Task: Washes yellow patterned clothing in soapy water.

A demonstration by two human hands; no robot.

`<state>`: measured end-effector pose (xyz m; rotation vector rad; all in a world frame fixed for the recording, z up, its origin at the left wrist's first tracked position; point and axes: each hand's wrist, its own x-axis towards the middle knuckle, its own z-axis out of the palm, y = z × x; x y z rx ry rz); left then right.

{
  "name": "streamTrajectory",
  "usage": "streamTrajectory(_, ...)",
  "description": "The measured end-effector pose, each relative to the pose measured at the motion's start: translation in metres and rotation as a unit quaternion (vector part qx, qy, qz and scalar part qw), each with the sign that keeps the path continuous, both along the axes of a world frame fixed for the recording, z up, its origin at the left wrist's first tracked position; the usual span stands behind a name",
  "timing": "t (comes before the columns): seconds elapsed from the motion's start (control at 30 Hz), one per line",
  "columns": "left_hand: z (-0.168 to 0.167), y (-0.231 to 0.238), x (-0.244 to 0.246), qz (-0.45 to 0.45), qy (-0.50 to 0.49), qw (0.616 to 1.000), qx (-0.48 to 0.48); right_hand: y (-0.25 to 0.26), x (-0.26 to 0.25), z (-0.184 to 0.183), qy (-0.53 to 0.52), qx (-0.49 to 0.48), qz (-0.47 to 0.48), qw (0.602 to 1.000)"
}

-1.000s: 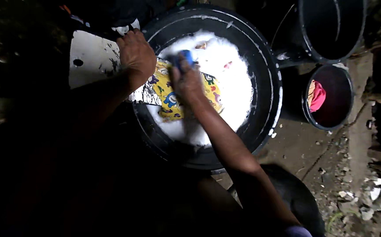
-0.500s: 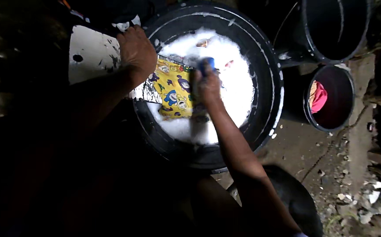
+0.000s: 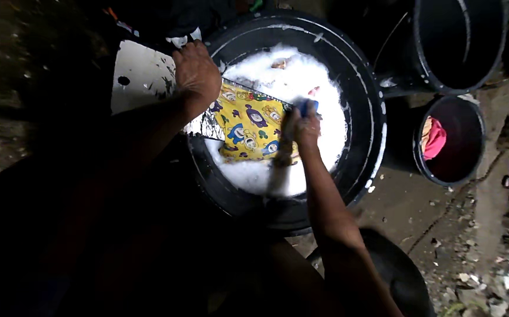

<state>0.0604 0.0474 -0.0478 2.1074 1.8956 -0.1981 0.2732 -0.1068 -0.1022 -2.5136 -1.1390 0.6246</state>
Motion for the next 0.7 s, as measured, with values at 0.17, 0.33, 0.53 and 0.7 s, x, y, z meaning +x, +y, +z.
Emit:
streamTrajectory(0.17,-0.002,0.000,0.000,0.016,-0.003,1.000,0.013,0.032,-0.112,0.034,0.035,0.075,0.221,0.972)
streamTrajectory(0.33,-0.004,-0.002,0.000,0.005,0.007,1.000,0.022,-0.016,-0.001,-0.010,0.036,-0.009,0.029,0.999)
streamTrajectory(0.53,-0.002,-0.001,0.001,0.004,0.001,1.000,0.015,-0.068,0.075,-0.032,-0.064,-0.045,-0.081,0.994)
streamTrajectory(0.7,0.001,-0.002,0.001,-0.003,-0.001,1.000,0.014,-0.092,0.068,-0.056,-0.146,-0.126,0.021,0.981)
